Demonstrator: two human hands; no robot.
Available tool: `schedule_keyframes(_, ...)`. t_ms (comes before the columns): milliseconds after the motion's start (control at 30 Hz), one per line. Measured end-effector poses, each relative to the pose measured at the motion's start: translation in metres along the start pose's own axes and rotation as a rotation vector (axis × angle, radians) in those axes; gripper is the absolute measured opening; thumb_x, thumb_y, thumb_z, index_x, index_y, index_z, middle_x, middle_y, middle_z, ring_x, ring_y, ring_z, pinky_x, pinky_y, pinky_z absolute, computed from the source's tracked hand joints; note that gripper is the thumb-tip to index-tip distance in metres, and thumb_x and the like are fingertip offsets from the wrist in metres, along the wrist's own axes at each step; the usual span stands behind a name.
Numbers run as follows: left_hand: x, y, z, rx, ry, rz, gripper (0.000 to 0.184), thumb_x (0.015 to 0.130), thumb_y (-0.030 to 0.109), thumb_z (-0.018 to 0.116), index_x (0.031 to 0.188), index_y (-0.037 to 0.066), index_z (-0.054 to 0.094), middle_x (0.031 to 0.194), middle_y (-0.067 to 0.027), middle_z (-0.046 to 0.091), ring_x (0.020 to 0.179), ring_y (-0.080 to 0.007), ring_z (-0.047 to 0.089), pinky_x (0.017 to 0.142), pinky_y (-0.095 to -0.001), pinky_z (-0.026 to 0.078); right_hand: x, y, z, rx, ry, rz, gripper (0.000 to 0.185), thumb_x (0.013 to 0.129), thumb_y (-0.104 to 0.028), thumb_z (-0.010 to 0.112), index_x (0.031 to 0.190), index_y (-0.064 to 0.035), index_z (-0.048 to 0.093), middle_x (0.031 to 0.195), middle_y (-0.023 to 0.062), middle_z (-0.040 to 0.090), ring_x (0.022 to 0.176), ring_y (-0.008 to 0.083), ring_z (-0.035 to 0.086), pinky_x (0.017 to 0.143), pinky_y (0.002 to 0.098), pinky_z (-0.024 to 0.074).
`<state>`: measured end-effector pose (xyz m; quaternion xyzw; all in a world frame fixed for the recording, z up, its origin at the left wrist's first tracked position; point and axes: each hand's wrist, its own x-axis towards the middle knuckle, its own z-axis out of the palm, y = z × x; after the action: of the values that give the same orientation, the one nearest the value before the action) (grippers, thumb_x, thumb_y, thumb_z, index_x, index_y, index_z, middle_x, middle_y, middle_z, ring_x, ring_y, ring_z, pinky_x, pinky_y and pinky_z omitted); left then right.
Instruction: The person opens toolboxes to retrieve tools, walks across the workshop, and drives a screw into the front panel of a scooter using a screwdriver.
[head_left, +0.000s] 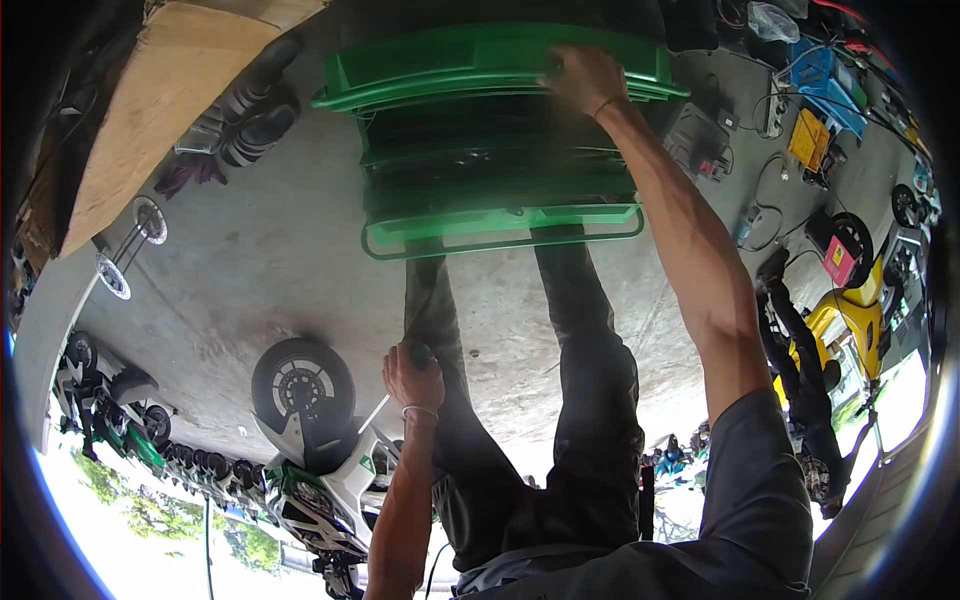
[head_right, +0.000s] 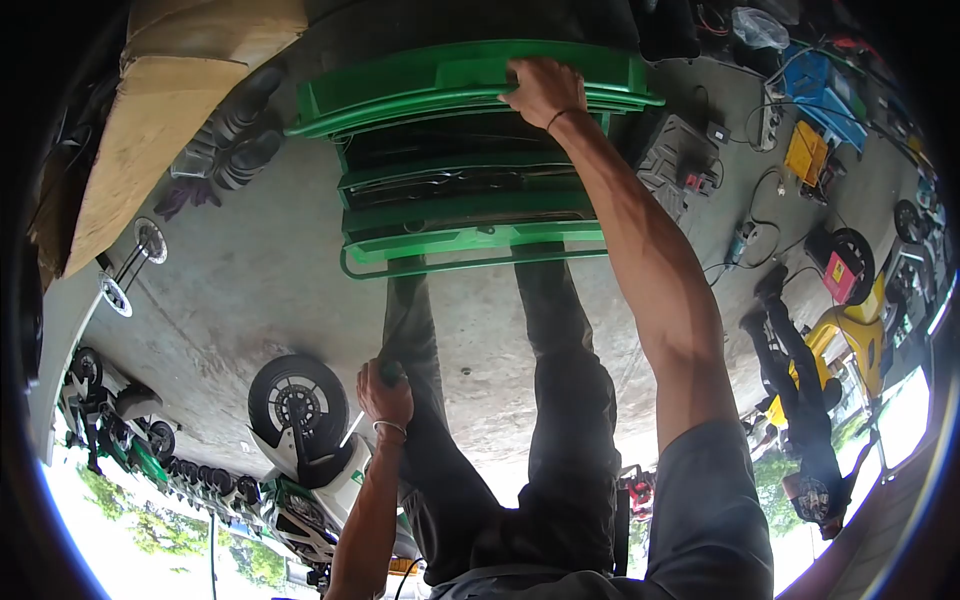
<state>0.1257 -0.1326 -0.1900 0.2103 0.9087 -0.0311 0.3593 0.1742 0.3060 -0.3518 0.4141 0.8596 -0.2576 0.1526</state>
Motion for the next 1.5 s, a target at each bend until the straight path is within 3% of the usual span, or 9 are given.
schedule_keyframes(300, 0.008, 0.005, -0.006, -0.011, 0.034, 0.005, 0.014, 0.071, 0.015, 0.06, 0.082, 0.007, 0.055, 0.082, -0.0105, 0.054, 0.082, -0.0314, 0.05, 0.075, -0.0429, 0.04, 0.063, -0.004, -0.038, 0.076, 0.112, 0.103, 0.03, 0.075, -0.032, 0.067, 0.097, -0.0112, 0.064, 0.091, 0.0114, 0.064, 0.092, 0.0305, 0.06, 0.084, 0.0412, 0.0457)
schedule_keyframes(367, 0.009, 0.005, -0.006, -0.01, 0.029, 0.001, 0.015, 0.071, 0.015, 0.06, 0.082, 0.007, 0.055, 0.082, -0.0105, 0.054, 0.082, -0.0314, 0.05, 0.075, -0.043, 0.04, 0.074, -0.004, -0.049, 0.138, -0.04, 0.217, 0.043, 0.084, -0.027, 0.06, 0.121, -0.0045, 0.053, 0.117, 0.0168, 0.054, 0.096, 0.0335, 0.056, 0.084, 0.0448, 0.0458)
schedule_keyframes(533, 0.01, 0.0, -0.001, -0.025, 0.019, -0.007, 0.017, 0.07, 0.014, 0.061, 0.084, 0.007, 0.054, 0.081, -0.0116, 0.055, 0.081, -0.0337, 0.052, 0.074, -0.0441, 0.04, 0.073, 0.017, -0.028, -0.112, 0.443, -0.005, 0.023, 0.083, -0.022, 0.061, 0.099, -0.0071, 0.067, 0.1, 0.0173, 0.061, 0.084, 0.0358, 0.057, 0.074, 0.0474, 0.0491)
schedule_keyframes(767, 0.011, 0.001, 0.001, -0.018, -0.009, 0.002, 0.015, 0.069, 0.012, 0.061, 0.082, 0.007, 0.055, 0.081, -0.0101, 0.054, 0.08, -0.0313, 0.051, 0.073, -0.0433, 0.04, 0.081, 0.024, -0.03, -0.077, 0.367, -0.053, 0.02, 0.084, -0.018, 0.059, 0.096, -0.0049, 0.067, 0.097, 0.0162, 0.062, 0.082, 0.0352, 0.059, 0.068, 0.0462, 0.0508)
schedule_keyframes(933, 0.013, 0.006, 0.0, 0.006, 0.001, 0.004, 0.016, 0.069, 0.013, 0.061, 0.082, 0.008, 0.055, 0.081, -0.01, 0.054, 0.08, -0.031, 0.051, 0.073, -0.0424, 0.04, 0.057, -0.005, -0.014, -0.164, 0.453, 0.126, 0.041, 0.088, -0.021, 0.051, 0.126, -0.0062, 0.047, 0.131, 0.0238, 0.038, 0.119, 0.0402, 0.036, 0.097, 0.0505, 0.0335)
schedule_keyframes(967, 0.014, 0.007, 0.0, 0.007, 0.0, -0.002, 0.016, 0.069, 0.013, 0.061, 0.082, 0.008, 0.055, 0.081, -0.01, 0.054, 0.08, -0.031, 0.051, 0.073, -0.0424, 0.04, 0.054, -0.009, -0.003, -0.161, 0.449, 0.123, 0.041, 0.088, -0.021, 0.051, 0.126, -0.0062, 0.047, 0.131, 0.0238, 0.038, 0.119, 0.0402, 0.036, 0.097, 0.0505, 0.0335)
schedule_keyframes(1033, 0.015, 0.007, 0.002, 0.018, -0.002, -0.003, 0.016, 0.069, 0.013, 0.061, 0.082, 0.008, 0.055, 0.081, -0.0099, 0.053, 0.08, -0.031, 0.051, 0.073, -0.0421, 0.04, 0.039, -0.009, 0.039, -0.056, 0.705, -0.027, 0.026, 0.076, -0.024, 0.063, 0.096, -0.0082, 0.062, 0.095, 0.0115, 0.061, 0.095, 0.0315, 0.056, 0.086, 0.0413, 0.0443)
schedule_keyframes(1200, 0.017, 0.01, 0.001, 0.014, -0.018, -0.012, 0.014, 0.07, 0.014, 0.062, 0.081, 0.008, 0.055, 0.08, -0.0105, 0.054, 0.079, -0.0317, 0.051, 0.072, -0.0428, 0.04, -0.019, -0.041, 0.089, 0.099, 0.231, 0.05, 0.031, 0.075, -0.017, 0.062, 0.104, -0.0071, 0.057, 0.11, 0.0112, 0.052, 0.105, 0.0295, 0.049, 0.089, 0.0424, 0.0409)
schedule_keyframes(1500, 0.017, 0.008, 0.005, 0.01, -0.039, -0.058, 0.013, 0.07, 0.014, 0.061, 0.08, 0.009, 0.055, 0.081, -0.0091, 0.053, 0.08, -0.0298, 0.051, 0.073, -0.0412, 0.04, 0.037, -0.056, 0.097, -0.05, 0.255, -0.296, 0.05, 0.07, -0.019, 0.065, 0.115, -0.0064, 0.046, 0.11, 0.0116, 0.051, 0.107, 0.0273, 0.048, 0.092, 0.0401, 0.0381)
